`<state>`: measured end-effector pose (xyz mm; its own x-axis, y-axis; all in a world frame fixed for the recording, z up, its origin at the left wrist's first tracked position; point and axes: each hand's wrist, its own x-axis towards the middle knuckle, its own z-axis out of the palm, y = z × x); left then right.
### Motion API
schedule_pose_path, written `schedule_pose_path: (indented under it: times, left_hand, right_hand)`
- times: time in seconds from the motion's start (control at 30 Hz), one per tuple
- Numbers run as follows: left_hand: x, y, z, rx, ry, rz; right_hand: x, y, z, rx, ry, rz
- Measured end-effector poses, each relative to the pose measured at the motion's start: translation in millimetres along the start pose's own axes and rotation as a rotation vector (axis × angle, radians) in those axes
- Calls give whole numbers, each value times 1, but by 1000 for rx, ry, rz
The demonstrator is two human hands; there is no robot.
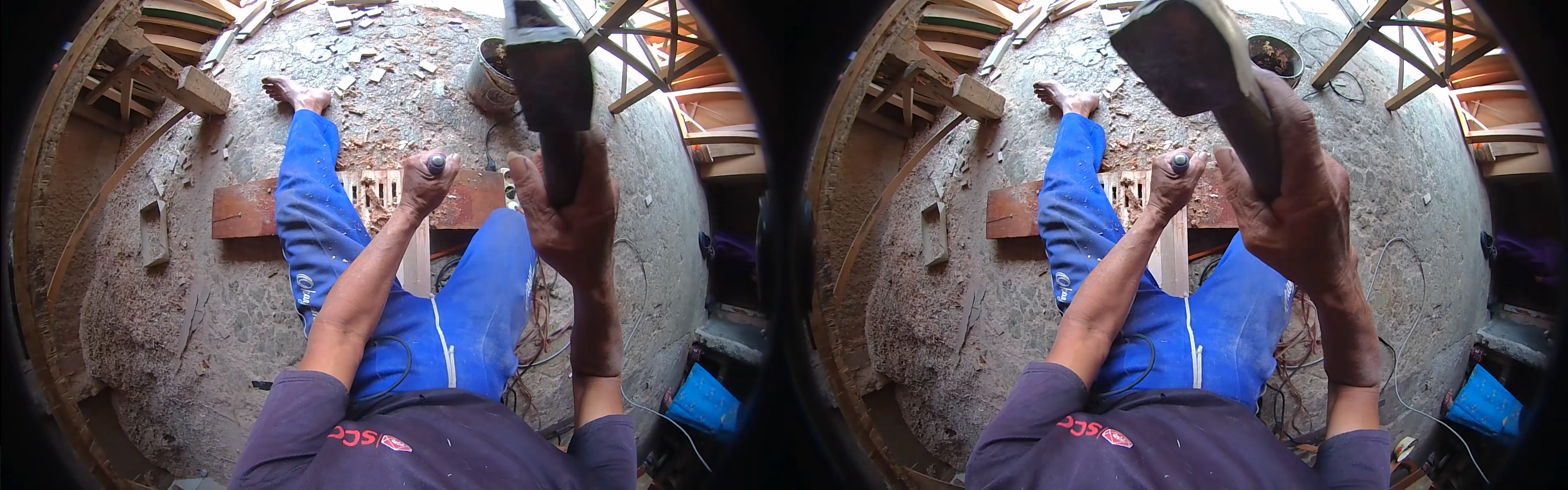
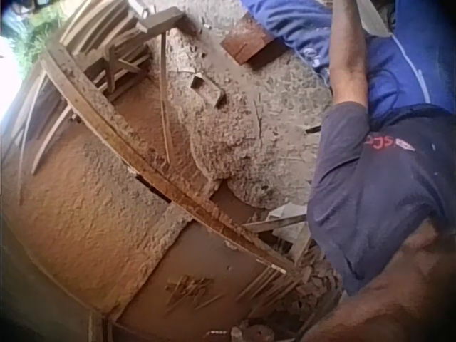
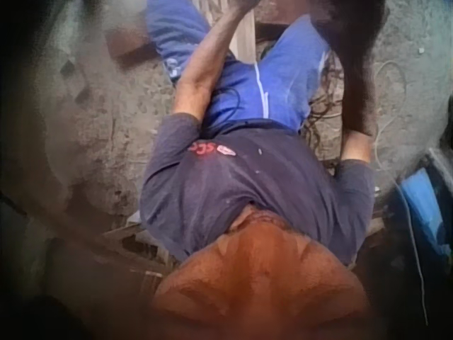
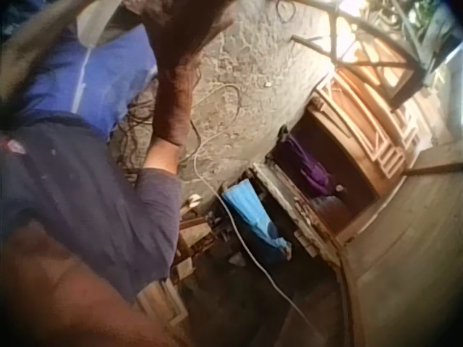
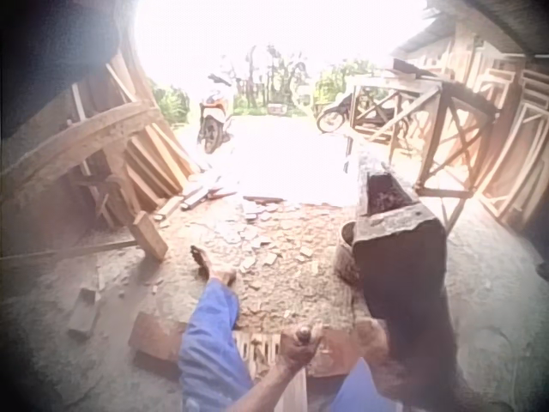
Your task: The person sits on the floor and uses a chisel and hammer to carve a piece of wood. They repeatedly strike the chisel to remove wood shavings, shaping the wood piece.
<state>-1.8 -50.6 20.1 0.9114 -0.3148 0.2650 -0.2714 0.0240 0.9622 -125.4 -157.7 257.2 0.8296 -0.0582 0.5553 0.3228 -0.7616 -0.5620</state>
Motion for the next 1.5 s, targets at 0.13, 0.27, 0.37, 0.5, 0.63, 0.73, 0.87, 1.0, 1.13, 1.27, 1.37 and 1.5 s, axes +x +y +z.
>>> schedule_pose_path:
  times: [0.13,0.27,0.37,0.5,0.63,0.73,0.87,1.0,1.13,1.27,1.37,1.5]
  left_hand:
    - [-1,-2,8,-21,-45,48]
    - [-12,-12,-2,114,-28,269]
    - [-43,18,-5,113,-58,193]
    - [9,11,-20,-122,105,-122]
    - [7,40,-16,-64,70,82]
    - [6,36,-24,-103,96,46]
    - [8,24,-32,-137,112,18]
    - [7,32,-23,-123,127,-1]
    - [11,32,-18,-118,132,20]
    - [15,18,-16,-98,162,37]
    - [9,18,-12,-38,166,116]
    - [18,10,-4,-52,138,50]
  right_hand:
    - [-28,34,19,-264,-223,74]
    - [-52,64,37,-308,-686,310]
    - [-75,60,28,-10,-476,490]
    - [-85,55,30,112,-227,471]
    - [-100,50,12,95,-269,683]
    - [-107,50,11,117,-202,652]
    - [-108,53,17,157,-236,698]
    - [-107,47,19,284,-264,799]
    - [-107,45,22,306,-267,794]
    - [-106,44,24,248,-306,778]
    - [-106,47,27,153,-313,665]
    - [-82,44,30,171,-347,621]
